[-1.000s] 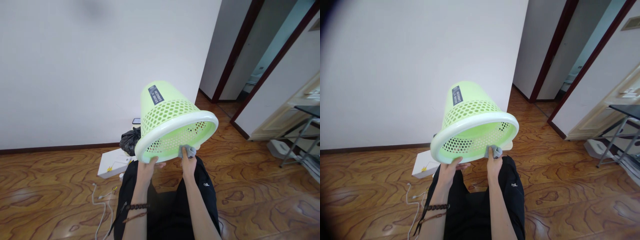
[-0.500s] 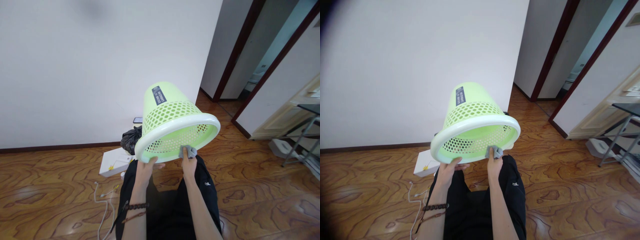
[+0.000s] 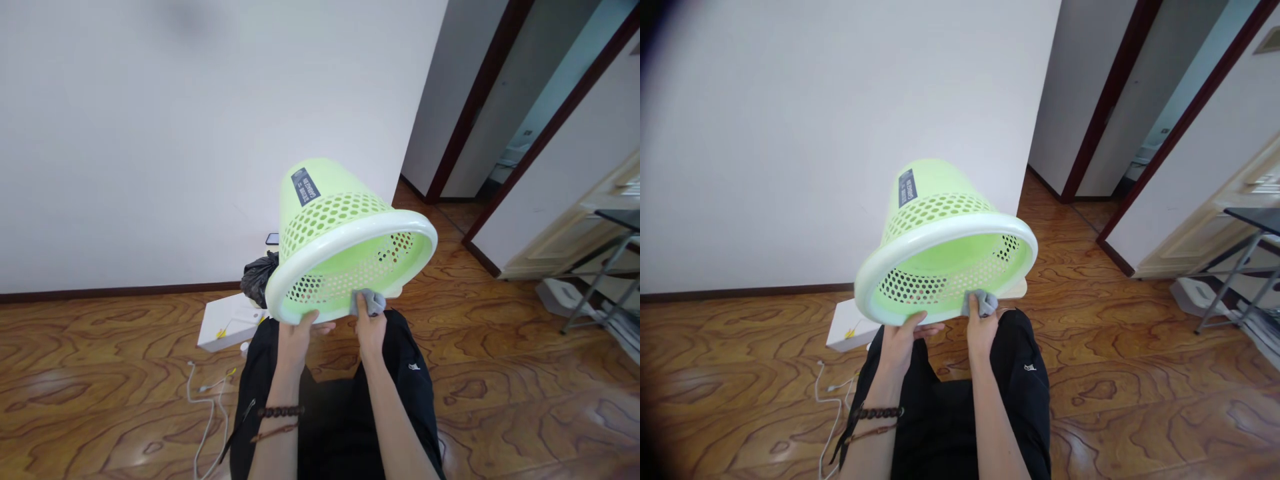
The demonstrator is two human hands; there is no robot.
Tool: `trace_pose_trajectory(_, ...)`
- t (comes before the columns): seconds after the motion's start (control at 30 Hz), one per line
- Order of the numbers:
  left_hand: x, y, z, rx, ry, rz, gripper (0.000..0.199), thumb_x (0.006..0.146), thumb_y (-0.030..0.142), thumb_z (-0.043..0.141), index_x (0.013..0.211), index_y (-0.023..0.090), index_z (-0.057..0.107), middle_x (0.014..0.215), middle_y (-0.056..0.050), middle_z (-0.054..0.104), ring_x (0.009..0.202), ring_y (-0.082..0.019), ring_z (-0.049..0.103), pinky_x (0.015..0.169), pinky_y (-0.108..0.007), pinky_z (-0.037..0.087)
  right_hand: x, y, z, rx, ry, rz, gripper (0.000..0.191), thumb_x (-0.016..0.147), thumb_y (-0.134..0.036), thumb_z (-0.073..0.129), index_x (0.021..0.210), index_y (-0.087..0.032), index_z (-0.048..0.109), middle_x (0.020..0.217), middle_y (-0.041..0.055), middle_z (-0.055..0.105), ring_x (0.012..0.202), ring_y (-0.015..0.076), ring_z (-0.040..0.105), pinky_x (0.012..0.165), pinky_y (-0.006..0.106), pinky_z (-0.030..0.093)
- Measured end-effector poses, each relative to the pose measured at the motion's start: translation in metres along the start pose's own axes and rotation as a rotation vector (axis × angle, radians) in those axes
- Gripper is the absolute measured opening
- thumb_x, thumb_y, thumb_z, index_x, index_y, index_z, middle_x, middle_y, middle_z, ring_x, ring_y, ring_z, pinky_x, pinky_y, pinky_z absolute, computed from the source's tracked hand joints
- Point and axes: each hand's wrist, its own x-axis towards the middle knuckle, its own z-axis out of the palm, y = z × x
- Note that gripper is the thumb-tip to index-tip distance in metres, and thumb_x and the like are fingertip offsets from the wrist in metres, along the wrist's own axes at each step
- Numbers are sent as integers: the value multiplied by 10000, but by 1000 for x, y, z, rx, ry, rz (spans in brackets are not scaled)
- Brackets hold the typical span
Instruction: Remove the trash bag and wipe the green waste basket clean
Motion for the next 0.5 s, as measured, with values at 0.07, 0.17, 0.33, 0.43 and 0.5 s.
trace_pose_trajectory(0.07, 0, -2, 3, 10, 0, 0, 757, 592, 257, 713, 1290, 159, 438, 949, -122, 683, 678, -274, 679, 502, -366, 575, -15, -2, 15, 45, -56, 24, 549, 701, -568, 586, 941, -79, 657, 767, 80, 671, 809, 220, 618, 652, 258, 463)
trace_pose_trajectory(0.17, 0, 1, 2, 9, 4, -18, 675, 603, 264, 702, 1228, 137, 478, 909, -120, 690, 664, -277, 679, 517, -377, 574, -21, -3, 23, 115, -83, 25, 534, 692, -542, 608, 972, -89, 651, 864, 84, 683, 845, 215, 622, 696, 261, 468)
trace_pose_trajectory(0.33, -3, 7, 1, -14, 31, -56, 532, 629, 295, 692, 1099, 108, 527, 892, -133, 692, 593, -259, 673, 523, -370, 567, 12, 4, -9, 46, 92, 36, 552, 670, -527, 645, 1014, -95, 635, 935, 116, 680, 862, 228, 625, 741, 288, 464)
trace_pose_trajectory(0.43, -3, 7, 3, -40, 39, -41, 531, 625, 279, 694, 1096, 101, 525, 931, -142, 685, 574, -248, 670, 522, -368, 569, 8, 5, -11, 11, 70, 8, 534, 674, -519, 646, 1020, -112, 633, 954, 108, 681, 896, 229, 622, 767, 293, 458)
trace_pose_trajectory(0.5, -2, 6, 2, -53, 41, -34, 535, 619, 268, 695, 1093, 93, 522, 903, -138, 686, 563, -251, 668, 516, -373, 569, -6, 3, -1, 18, -30, -16, 524, 677, -505, 648, 1028, -117, 631, 959, 102, 683, 904, 225, 622, 770, 289, 458)
